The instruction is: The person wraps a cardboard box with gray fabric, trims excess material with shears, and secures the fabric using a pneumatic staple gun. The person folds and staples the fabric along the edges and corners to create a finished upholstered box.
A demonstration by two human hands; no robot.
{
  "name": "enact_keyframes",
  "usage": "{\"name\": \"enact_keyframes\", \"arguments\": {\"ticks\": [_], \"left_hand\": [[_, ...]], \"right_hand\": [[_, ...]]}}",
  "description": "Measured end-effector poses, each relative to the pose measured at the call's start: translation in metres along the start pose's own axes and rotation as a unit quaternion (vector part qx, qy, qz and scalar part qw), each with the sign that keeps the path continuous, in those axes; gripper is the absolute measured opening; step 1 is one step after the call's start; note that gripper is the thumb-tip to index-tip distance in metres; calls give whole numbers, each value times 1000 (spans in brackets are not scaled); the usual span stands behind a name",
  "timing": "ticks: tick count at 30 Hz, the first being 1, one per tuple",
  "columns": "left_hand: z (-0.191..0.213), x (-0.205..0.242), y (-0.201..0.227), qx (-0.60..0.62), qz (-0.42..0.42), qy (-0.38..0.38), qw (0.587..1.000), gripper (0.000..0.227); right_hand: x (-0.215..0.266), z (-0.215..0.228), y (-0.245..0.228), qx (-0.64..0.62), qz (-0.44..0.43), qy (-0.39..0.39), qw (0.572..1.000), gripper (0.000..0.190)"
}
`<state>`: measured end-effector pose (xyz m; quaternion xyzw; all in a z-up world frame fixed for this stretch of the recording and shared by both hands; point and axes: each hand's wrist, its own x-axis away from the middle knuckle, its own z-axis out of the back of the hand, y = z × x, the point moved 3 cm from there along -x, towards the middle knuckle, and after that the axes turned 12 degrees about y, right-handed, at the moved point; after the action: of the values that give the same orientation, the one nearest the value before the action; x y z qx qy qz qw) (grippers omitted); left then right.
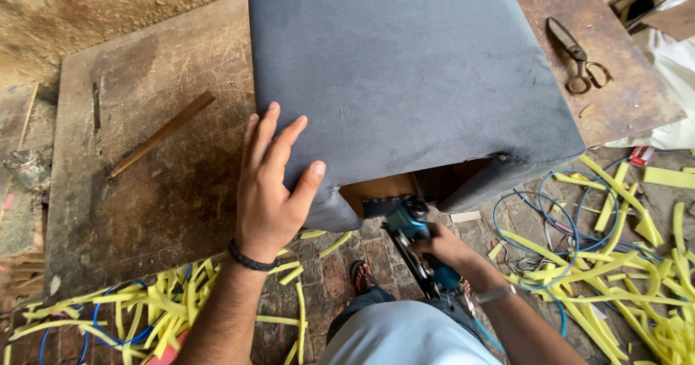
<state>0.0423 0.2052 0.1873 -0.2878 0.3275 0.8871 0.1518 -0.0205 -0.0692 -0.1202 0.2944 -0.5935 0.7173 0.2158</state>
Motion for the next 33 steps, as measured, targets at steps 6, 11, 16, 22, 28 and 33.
{"name": "enact_keyframes", "arguments": {"ticks": [6, 11, 16, 22, 28, 33], "left_hand": [[0, 5, -3, 41, 44, 16, 998, 47], [-3, 12, -7, 47, 41, 28, 998, 41], [-7, 26, -11, 57, 9, 106, 993, 34], [-21, 43, -17, 96, 87, 194, 972, 27], [-27, 64, -30, 272, 159, 229, 921, 26], [-28, 68, -37, 275, 202, 222, 913, 28]], "right_hand": [[48, 22, 42, -9, -5, 104, 994, 24], [84, 42, 67, 57, -10, 227, 972, 26], [112, 68, 69, -57, 108, 276, 953, 21], [130, 100, 60, -65, 167, 256, 950, 22], [135, 125, 68, -40, 170, 215, 961, 25], [134, 134, 84, -5, 174, 201, 964, 29]]}}
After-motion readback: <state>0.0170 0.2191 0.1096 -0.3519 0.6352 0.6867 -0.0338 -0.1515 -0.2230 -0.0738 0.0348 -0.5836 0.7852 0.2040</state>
